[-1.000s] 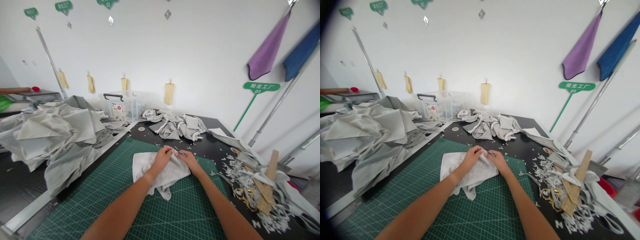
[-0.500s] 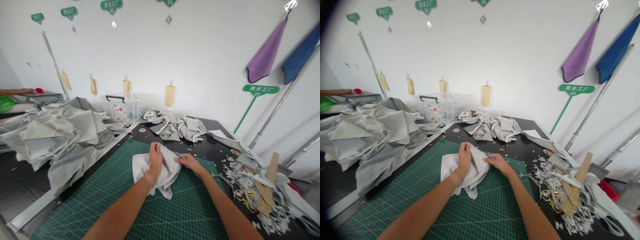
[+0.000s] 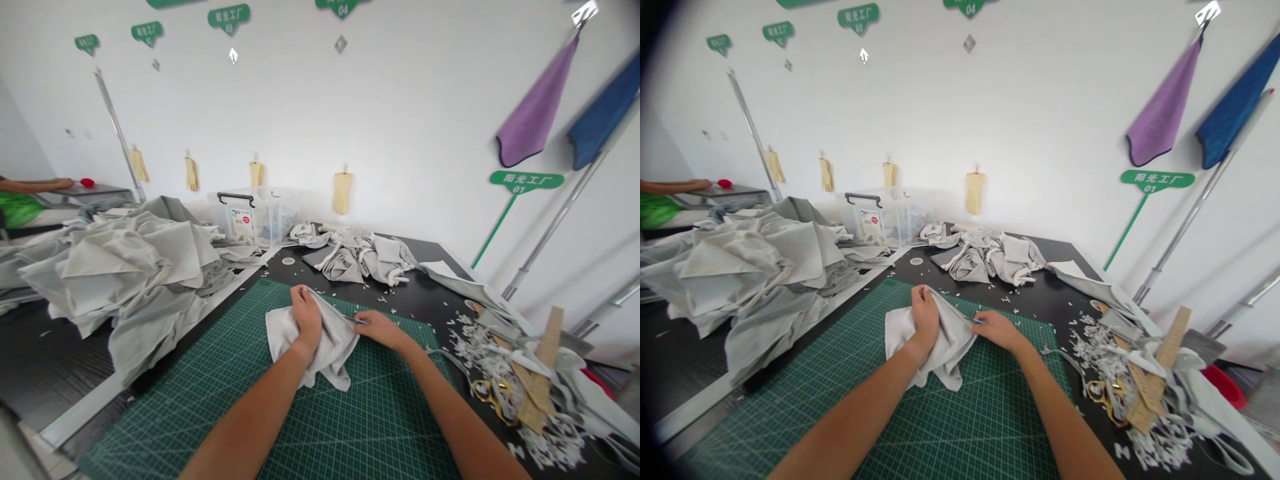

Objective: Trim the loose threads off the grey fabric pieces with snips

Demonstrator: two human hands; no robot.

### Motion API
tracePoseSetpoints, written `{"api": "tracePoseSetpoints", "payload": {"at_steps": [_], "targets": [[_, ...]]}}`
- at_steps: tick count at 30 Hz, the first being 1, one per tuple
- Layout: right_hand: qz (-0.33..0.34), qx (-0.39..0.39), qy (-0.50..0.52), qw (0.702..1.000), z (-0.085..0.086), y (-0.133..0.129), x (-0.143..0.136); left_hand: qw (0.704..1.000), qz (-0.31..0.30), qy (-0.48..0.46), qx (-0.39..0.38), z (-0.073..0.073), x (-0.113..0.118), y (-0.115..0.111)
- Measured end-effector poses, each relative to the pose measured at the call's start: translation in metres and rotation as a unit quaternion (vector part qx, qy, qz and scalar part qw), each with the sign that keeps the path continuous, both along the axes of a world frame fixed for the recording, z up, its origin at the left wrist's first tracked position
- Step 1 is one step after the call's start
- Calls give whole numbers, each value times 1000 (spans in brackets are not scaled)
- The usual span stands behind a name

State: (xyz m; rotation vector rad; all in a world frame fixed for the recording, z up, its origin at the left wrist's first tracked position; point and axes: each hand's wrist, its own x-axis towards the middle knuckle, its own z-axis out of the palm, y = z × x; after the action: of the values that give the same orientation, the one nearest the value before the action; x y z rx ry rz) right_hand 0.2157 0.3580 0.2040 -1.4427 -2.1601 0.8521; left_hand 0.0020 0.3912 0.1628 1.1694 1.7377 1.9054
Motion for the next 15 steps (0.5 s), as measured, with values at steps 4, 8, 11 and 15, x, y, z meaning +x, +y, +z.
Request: {"api": "tracePoseSetpoints", "payload": {"at_steps": [4,8,11,15], "targets": [[-80,37,-80,993,-7,-10,-4,1000,-1,-6,3,-1,-1,1],[-151,59,-135,978,-13,-28,-4,1000,-17,-8,9,-1,-1,0],[-181,59,-149,970,-15,-40,-4,999,-38,-12,15,2,0,-3],[-202,46,-141,968,-15,-51,-8,997,-68,-14,29,7,1,-9]]}}
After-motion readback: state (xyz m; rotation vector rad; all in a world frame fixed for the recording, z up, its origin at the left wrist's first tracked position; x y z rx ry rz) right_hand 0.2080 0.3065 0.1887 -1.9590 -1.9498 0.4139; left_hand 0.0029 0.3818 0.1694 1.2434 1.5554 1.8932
